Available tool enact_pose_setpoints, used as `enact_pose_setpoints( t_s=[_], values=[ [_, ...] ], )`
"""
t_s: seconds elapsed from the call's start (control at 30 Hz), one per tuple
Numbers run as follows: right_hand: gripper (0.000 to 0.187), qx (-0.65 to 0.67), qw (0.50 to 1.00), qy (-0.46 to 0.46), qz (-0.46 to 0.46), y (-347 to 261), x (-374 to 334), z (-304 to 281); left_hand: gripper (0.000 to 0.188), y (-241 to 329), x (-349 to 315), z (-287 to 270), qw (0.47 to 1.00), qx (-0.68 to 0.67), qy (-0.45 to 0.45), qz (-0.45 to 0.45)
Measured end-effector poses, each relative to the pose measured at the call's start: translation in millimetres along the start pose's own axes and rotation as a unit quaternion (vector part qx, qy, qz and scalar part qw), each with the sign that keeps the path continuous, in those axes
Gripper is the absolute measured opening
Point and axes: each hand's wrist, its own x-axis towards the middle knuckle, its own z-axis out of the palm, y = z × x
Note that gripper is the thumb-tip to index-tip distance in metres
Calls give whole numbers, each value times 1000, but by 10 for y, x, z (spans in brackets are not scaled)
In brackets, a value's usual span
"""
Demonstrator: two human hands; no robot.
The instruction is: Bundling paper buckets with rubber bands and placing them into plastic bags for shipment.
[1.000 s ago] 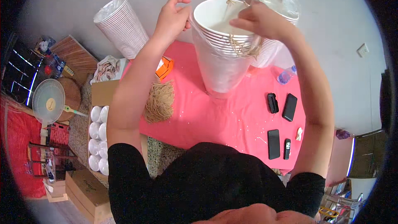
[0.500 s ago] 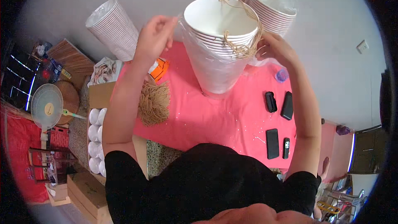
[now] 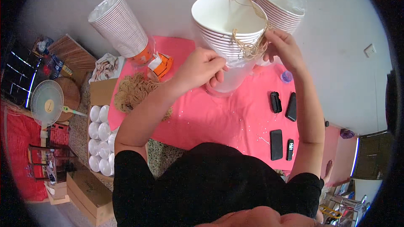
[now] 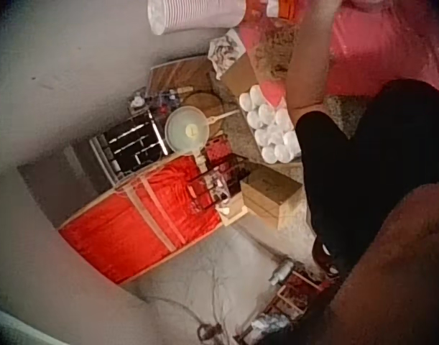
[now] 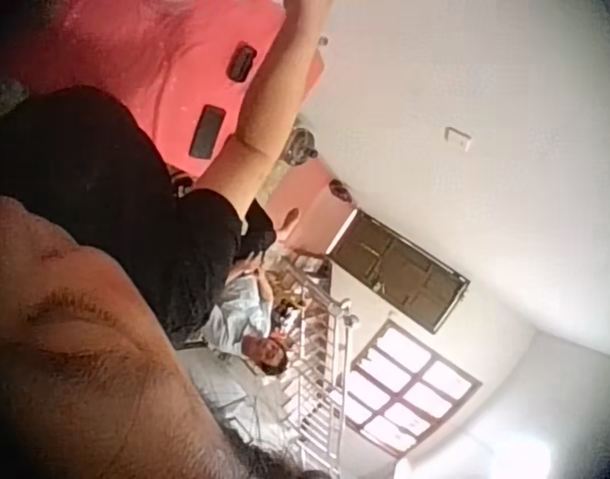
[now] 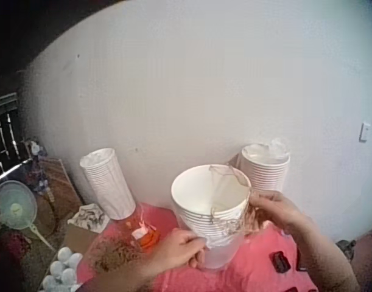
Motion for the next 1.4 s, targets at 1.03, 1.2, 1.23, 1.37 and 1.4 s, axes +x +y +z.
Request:
enact_pose_setpoints(
  t_s=[1.03, 1.2, 1.23, 1.37, 1.4],
  values=[
    [39, -407, 865, 1, -293, -193, -655, 399, 12, 88, -237, 212, 744, 589, 98, 299],
    [39, -391, 884, -160, -200, -115, -519, 599, 15, 318, -288, 178, 809, 536, 9, 240],
    [39, -404, 881, -199, -144, -101, -465, 606, 15, 371, -297, 181, 808, 538, 10, 239],
    [41, -452, 851, -229, -135, -126, -460, 572, 19, 539, -352, 194, 802, 564, 4, 199],
    [41, -453, 851, -229, -136, -145, -450, 558, 21, 565, -361, 188, 790, 573, 28, 215]
  ],
)
